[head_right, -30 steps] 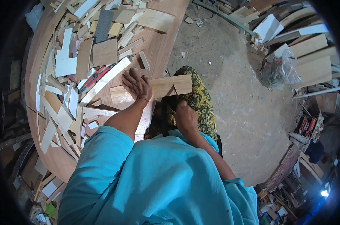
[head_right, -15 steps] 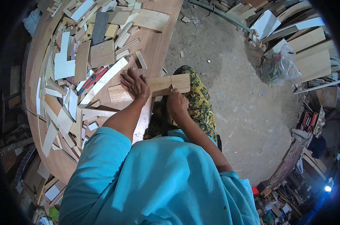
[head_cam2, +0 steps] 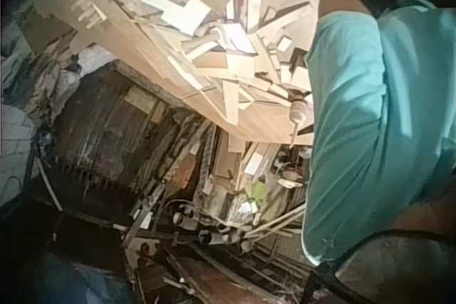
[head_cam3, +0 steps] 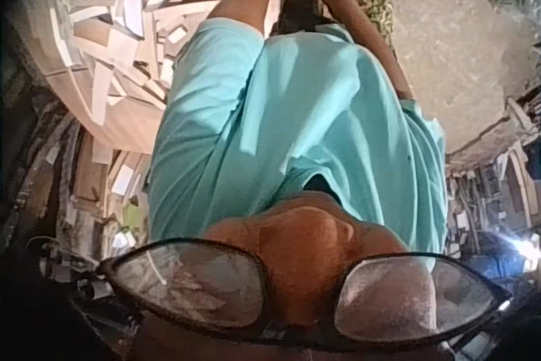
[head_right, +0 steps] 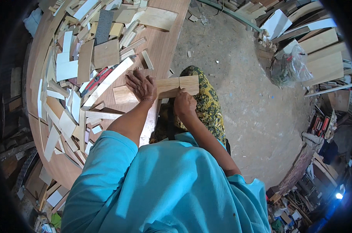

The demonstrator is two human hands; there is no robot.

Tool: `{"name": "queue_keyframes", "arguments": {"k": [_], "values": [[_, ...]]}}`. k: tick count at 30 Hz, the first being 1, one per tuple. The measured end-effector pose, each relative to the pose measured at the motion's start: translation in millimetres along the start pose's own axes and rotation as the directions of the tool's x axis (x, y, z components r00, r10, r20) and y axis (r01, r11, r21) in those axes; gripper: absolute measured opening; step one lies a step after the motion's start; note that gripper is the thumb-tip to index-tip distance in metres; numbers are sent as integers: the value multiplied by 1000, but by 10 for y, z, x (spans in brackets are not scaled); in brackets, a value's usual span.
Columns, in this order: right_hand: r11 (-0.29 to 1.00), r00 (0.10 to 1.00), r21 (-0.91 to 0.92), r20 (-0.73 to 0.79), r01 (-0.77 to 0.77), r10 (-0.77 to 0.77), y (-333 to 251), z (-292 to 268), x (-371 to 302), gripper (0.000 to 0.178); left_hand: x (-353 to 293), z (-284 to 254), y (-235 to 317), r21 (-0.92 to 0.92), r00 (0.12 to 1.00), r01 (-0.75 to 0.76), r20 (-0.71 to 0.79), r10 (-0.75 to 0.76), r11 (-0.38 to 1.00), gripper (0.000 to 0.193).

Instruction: Marking a piece of wood with a pencil and then cutting it with a small saw on a workbench.

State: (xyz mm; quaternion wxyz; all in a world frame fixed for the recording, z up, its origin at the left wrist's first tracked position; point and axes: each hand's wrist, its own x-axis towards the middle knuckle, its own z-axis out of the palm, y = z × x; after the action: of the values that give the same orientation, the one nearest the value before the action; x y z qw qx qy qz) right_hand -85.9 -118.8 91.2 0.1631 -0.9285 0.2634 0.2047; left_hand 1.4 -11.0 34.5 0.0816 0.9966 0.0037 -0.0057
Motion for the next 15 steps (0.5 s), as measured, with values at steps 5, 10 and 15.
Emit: {"name": "queue_keyframes", "arguments": {"k": [5, 10, 15], "values": [[996, 987, 14, 133, -89, 87, 72, -290, -533, 19, 0, 41, -30, 61, 997, -13, -71, 18, 998, 59], [998, 997, 44, 50, -53, 51, -18, -61, 79, 21, 8, -13, 49, 4, 999, 32, -2, -32, 999, 58], [998, 992, 30, 118, -51, 47, 6, -302, -477, 19, 4, 16, -67, 52, 998, 46, 42, -48, 998, 59]]}}
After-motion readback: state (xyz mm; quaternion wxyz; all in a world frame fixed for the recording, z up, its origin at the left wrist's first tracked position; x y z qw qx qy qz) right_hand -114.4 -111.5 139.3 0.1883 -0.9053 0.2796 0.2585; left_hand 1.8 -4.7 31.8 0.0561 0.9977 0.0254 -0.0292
